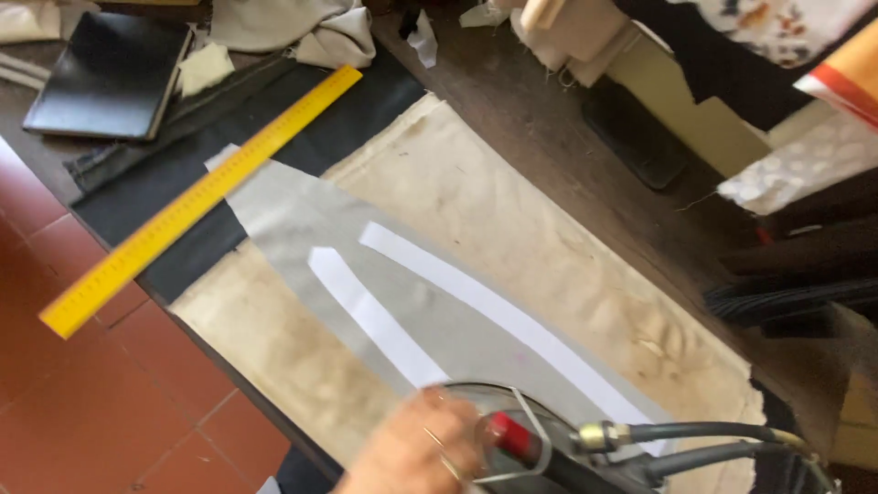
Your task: The person uses a steam iron to press a long strip of light-colored fabric on a work table. They then use a pair of shears to trim the edges of the fabric strip, cutting it into smaller sections. The person also uses a yellow ruler to measure the fabric during the process.
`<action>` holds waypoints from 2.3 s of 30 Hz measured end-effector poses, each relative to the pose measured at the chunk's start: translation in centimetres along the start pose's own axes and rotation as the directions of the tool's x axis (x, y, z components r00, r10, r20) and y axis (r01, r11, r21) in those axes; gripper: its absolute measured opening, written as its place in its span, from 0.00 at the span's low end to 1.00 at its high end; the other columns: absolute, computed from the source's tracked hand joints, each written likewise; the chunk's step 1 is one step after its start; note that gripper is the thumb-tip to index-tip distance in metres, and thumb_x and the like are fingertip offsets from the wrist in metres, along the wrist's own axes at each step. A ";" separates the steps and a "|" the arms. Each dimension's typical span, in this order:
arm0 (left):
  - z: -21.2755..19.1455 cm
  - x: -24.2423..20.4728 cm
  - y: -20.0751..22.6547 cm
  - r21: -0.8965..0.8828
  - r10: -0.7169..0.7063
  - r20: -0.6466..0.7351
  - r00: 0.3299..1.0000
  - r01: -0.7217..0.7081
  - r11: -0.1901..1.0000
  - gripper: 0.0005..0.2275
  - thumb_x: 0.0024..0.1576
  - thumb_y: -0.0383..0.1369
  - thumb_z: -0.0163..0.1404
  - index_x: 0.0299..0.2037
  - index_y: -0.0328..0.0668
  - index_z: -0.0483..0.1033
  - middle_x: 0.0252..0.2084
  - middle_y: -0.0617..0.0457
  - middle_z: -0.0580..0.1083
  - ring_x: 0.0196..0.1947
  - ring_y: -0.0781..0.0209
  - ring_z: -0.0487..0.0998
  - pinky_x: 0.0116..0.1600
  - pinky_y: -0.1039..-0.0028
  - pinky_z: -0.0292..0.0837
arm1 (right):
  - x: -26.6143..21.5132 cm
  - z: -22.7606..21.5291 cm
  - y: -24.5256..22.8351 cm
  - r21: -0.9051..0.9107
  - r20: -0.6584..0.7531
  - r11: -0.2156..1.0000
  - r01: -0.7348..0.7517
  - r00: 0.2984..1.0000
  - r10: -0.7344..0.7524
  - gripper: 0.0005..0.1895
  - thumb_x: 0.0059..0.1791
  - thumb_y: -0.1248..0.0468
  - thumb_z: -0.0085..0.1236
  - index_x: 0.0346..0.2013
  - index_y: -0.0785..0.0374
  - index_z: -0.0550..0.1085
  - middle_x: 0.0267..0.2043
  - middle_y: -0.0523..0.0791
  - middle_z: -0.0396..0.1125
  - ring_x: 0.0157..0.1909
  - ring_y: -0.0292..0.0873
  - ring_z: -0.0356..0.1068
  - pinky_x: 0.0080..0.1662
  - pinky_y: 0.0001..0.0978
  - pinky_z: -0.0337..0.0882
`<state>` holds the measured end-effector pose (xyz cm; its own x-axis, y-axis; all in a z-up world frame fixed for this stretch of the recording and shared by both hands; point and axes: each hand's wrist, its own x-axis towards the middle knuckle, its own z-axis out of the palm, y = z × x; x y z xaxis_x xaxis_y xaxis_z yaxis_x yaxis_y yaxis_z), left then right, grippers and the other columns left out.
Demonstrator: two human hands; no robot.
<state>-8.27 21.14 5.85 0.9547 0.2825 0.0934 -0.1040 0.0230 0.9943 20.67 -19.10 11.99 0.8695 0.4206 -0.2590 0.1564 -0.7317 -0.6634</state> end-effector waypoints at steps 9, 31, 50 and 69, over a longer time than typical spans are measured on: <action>-15.7 1.8 -4.6 0.933 0.272 0.142 0.952 -0.220 0.285 0.14 0.57 0.36 0.46 0.51 0.41 0.72 0.55 0.46 0.68 0.56 0.48 0.67 0.62 0.55 0.59 | 8.9 12.9 -21.9 -0.662 0.565 0.642 0.386 0.820 0.090 0.23 0.48 0.39 0.56 0.24 0.50 0.63 0.20 0.37 0.61 0.25 0.36 0.61 0.33 0.28 0.60; -21.7 6.2 -4.7 0.978 0.324 0.035 0.945 -0.100 0.186 0.11 0.56 0.34 0.45 0.47 0.46 0.73 0.55 0.49 0.70 0.57 0.54 0.70 0.65 0.55 0.59 | 13.4 14.7 -14.9 -0.423 0.787 0.798 0.430 0.611 0.088 0.31 0.49 0.45 0.48 0.65 0.40 0.55 0.49 0.31 0.69 0.48 0.23 0.72 0.55 0.16 0.66; -21.9 6.1 -5.1 0.970 0.307 0.010 0.952 -0.084 0.229 0.10 0.56 0.34 0.45 0.46 0.48 0.74 0.55 0.51 0.71 0.56 0.52 0.71 0.65 0.57 0.60 | 15.1 20.3 -15.8 -0.279 0.871 0.799 0.533 0.491 -0.024 0.26 0.51 0.35 0.34 0.29 0.54 0.58 0.20 0.38 0.51 0.20 0.40 0.52 0.28 0.32 0.59; -21.9 6.0 -5.2 0.973 0.307 0.013 0.952 -0.082 0.214 0.10 0.56 0.33 0.45 0.46 0.48 0.73 0.55 0.51 0.70 0.56 0.52 0.70 0.65 0.56 0.60 | 15.1 19.9 -17.8 -0.325 0.884 0.781 0.533 0.465 0.050 0.19 0.56 0.44 0.40 0.30 0.52 0.59 0.24 0.37 0.49 0.24 0.40 0.49 0.33 0.33 0.57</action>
<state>-8.07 43.70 0.14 0.8800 0.2638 0.3950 0.1707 -0.9517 0.2553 21.70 11.02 5.91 -0.0014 0.6328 -0.7743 0.7376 -0.5222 -0.4281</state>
